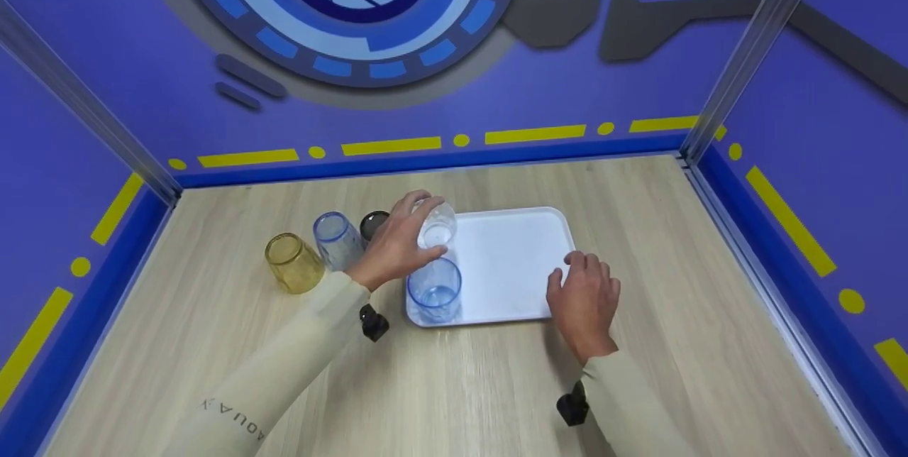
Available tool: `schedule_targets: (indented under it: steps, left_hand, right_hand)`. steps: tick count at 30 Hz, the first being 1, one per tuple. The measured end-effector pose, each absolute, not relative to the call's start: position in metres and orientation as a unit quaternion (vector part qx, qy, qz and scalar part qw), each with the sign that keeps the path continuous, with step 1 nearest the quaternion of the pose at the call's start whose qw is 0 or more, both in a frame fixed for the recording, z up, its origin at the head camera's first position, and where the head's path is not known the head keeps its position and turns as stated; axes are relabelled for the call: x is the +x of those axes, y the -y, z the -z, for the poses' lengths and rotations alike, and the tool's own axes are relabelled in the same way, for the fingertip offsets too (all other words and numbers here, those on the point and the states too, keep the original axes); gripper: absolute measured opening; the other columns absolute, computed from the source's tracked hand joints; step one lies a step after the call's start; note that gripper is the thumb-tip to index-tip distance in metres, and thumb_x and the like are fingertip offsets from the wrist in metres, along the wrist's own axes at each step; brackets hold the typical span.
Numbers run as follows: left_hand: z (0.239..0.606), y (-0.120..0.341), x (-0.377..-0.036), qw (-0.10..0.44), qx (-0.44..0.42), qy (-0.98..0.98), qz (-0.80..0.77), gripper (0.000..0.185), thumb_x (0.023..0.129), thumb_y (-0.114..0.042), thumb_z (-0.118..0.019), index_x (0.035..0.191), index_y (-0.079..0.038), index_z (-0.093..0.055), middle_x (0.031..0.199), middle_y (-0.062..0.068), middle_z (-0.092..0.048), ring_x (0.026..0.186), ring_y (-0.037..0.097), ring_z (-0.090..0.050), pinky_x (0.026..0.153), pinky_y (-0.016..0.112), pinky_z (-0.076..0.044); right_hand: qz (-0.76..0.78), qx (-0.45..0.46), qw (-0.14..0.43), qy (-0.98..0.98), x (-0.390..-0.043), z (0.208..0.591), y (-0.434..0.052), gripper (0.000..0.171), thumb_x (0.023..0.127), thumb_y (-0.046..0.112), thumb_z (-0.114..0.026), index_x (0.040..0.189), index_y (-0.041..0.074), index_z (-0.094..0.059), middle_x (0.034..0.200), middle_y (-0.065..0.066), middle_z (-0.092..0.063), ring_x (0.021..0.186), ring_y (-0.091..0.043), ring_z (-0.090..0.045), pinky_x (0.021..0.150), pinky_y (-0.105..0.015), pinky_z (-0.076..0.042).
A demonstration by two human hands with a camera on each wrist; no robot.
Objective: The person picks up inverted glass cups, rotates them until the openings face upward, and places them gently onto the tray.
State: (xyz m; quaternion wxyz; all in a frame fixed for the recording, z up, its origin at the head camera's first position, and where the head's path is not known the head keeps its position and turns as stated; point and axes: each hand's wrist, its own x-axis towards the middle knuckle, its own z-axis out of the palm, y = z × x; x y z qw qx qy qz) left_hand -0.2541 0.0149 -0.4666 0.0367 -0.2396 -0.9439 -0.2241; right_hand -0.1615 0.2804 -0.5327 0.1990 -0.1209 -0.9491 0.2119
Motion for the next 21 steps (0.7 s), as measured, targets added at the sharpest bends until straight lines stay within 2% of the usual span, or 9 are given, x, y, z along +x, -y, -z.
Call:
schedule_targets:
  steps: [4,14,21]
  left_hand:
    - [0.47,-0.015,-0.257,0.04,-0.245,0.942,0.224,0.07,0.081,-0.034,-0.076,0.142,-0.02,-0.044,0.146,0.004,-0.039,0.133,0.02,-0.043,0.1,0.038,-0.049]
    - [0.474,-0.022,-0.261,0.021,-0.23,0.947,0.224,0.076,0.082,-0.035,-0.075,0.147,-0.018,-0.038,0.149,0.006,-0.038,0.133,0.021,-0.043,0.104,0.038,-0.046]
    - [0.476,-0.027,-0.264,0.017,-0.224,0.95,0.219,0.074,0.082,-0.036,-0.074,0.145,-0.019,-0.039,0.148,0.007,-0.039,0.132,0.021,-0.044,0.101,0.04,-0.049]
  right_hand:
    - [-0.215,-0.123,0.195,0.949,-0.161,0.536,-0.284,0.025,0.09,0.017,-0.057,0.103,-0.003,-0.062,0.096,-0.021,-0.062,0.091,-0.039,-0.056,0.074,-0.052,-0.038]
    - [-0.215,-0.132,0.158,0.955,-0.161,0.54,-0.291,0.029,0.092,0.018,-0.056,0.108,-0.005,-0.06,0.1,-0.024,-0.059,0.094,-0.041,-0.054,0.075,-0.054,-0.039]
    - [-0.211,-0.146,0.131,0.958,-0.162,0.545,-0.294,0.032,0.093,0.02,-0.054,0.112,-0.005,-0.058,0.102,-0.024,-0.058,0.097,-0.042,-0.054,0.077,-0.054,-0.04]
